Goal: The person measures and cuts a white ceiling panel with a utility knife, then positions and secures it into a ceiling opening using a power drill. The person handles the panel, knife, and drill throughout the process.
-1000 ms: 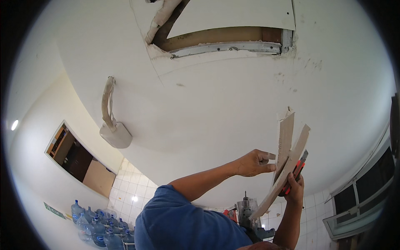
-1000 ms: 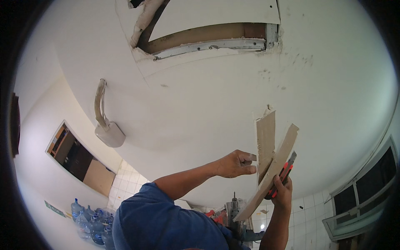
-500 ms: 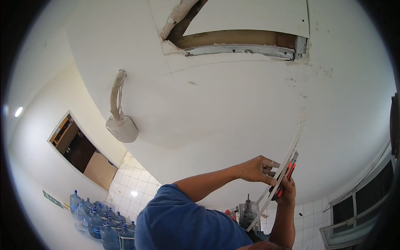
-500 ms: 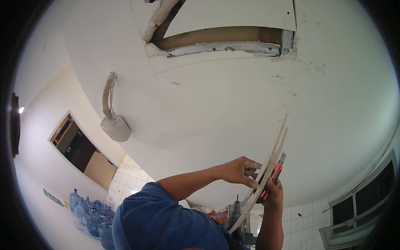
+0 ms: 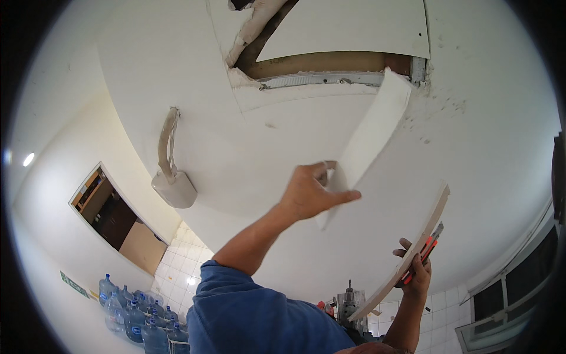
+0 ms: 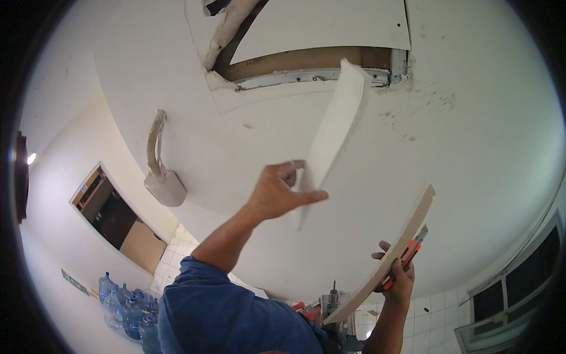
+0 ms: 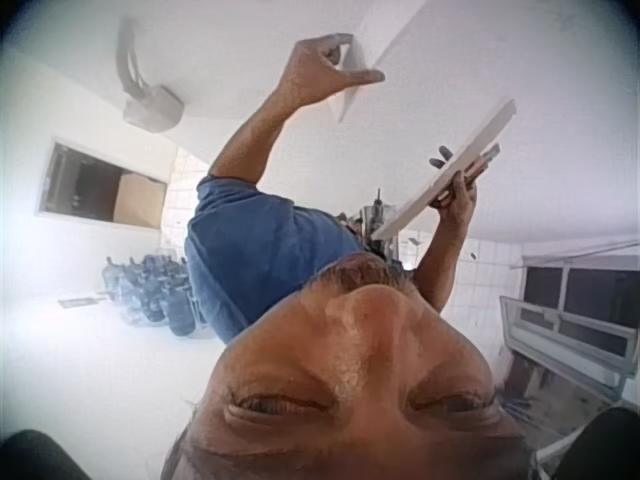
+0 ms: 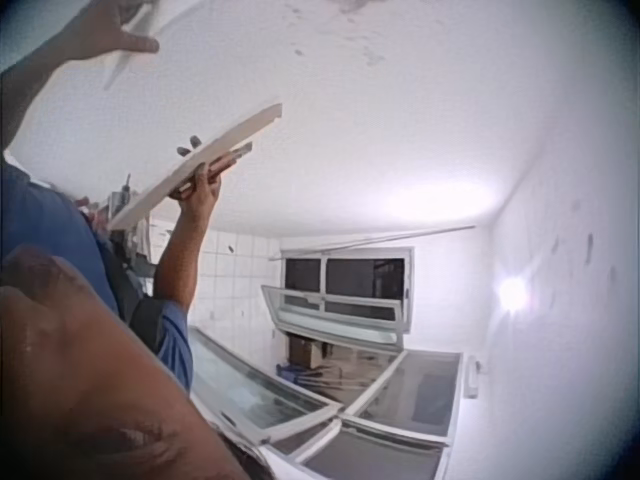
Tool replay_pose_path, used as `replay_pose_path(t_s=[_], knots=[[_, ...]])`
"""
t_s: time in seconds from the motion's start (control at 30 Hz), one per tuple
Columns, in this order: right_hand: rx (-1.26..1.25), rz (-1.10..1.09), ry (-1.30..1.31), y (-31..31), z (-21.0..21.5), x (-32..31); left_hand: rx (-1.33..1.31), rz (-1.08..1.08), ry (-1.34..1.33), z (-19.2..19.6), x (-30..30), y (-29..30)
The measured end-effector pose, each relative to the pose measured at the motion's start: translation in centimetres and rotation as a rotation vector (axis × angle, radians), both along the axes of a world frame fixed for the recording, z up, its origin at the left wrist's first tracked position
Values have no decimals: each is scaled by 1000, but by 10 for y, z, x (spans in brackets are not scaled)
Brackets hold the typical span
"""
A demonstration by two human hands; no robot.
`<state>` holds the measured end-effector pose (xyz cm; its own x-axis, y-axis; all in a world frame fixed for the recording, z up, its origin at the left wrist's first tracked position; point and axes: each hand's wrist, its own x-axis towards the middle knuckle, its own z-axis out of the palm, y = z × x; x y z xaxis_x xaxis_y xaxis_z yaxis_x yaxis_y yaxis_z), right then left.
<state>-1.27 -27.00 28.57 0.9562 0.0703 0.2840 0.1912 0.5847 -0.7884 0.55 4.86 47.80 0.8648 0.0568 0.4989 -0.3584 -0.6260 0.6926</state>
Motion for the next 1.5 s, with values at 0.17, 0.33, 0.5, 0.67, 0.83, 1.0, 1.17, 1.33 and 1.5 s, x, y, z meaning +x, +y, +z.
replay_pose_path(t_s=[0.17,0.33,0.5,0.67,0.83,1.0,1.17,1.33,1.5], knots=[[-16,-94,-22,-10,6,-6,43,245,-162,49,-16,27],[12,-123,-30,-19,5,-8,320,506,-347,58,3,60],[-35,-140,-20,-21,6,-7,606,565,-348,71,18,82],[-2,-122,-31,-22,6,-9,758,554,-343,97,39,78],[-34,-145,-43,-19,4,-10,899,470,-368,112,60,56],[-19,-119,-26,-16,14,-12,878,327,-374,128,66,36],[-57,-178,-38,-29,1,-2,897,312,-373,132,80,39],[-87,-221,-11,-20,8,-3,892,344,-335,138,87,47],[-101,-184,3,-15,14,-10,887,328,-340,140,89,45]])
